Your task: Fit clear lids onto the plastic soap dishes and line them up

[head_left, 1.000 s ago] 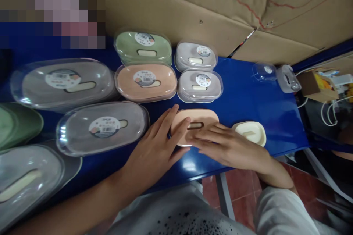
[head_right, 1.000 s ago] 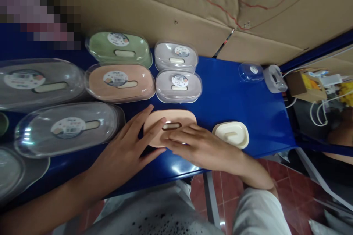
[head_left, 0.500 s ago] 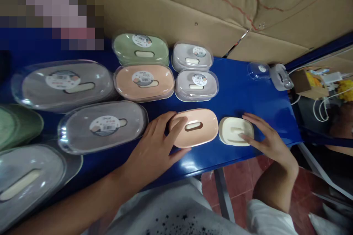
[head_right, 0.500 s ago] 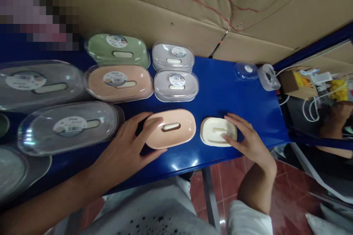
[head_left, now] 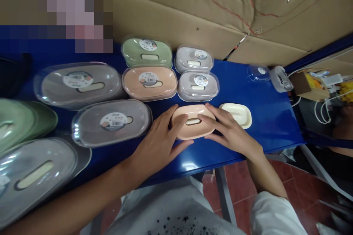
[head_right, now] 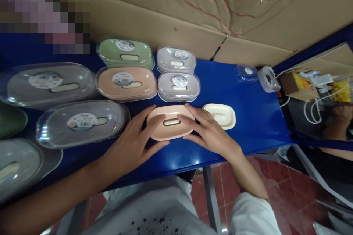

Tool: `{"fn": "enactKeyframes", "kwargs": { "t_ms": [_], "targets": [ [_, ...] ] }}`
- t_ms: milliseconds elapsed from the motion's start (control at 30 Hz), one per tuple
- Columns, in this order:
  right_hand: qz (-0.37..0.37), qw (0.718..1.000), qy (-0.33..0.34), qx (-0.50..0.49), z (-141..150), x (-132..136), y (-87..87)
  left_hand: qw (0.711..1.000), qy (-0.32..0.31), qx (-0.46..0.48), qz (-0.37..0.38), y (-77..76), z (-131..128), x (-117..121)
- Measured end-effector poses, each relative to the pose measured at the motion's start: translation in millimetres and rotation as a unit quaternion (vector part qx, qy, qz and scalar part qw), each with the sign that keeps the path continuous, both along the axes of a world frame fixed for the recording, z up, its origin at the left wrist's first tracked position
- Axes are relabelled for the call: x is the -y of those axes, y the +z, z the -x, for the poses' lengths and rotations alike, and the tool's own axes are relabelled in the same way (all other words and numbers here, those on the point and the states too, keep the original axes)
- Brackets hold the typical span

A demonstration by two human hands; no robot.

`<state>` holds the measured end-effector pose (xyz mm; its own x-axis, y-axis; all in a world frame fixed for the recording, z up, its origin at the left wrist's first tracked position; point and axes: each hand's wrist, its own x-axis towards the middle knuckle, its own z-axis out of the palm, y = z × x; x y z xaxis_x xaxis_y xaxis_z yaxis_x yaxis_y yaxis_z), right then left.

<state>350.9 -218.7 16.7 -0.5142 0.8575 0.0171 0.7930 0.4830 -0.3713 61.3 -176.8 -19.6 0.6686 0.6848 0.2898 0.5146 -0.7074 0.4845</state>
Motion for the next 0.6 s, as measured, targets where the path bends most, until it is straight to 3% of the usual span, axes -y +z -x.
{"fn": "enactKeyframes", "kwargs": {
  "t_ms": [133,267,333,433,500,600],
  "targets": [
    [-0.032,0.999,-0.004,0.002,6.1,0.0,-13.7,1.000,0.010,-0.022,-0.015,-2.9,-0.9,1.0],
    [-0.032,0.999,-0.003,0.009,-13.6,-0.8,4.0,0.999,0.006,-0.022,-0.031,-3.4,-1.3,3.0],
    [-0.055,0.996,-0.069,-0.005,-43.6,-14.2,18.4,0.999,0.004,-0.024,-0.028,-2.5,-1.0,3.4],
    [-0.129,0.955,-0.264,0.028,-103.5,-49.6,25.5,1.000,-0.004,-0.009,-0.021,0.1,-0.2,3.3],
    [-0.134,0.913,-0.373,0.101,-138.1,-72.8,17.3,1.000,-0.009,0.005,-0.021,2.6,0.2,2.9],
    [-0.061,0.895,-0.419,0.140,-166.4,-89.0,-1.8,0.999,0.001,0.017,-0.027,6.4,0.3,1.6]
  ]
}}
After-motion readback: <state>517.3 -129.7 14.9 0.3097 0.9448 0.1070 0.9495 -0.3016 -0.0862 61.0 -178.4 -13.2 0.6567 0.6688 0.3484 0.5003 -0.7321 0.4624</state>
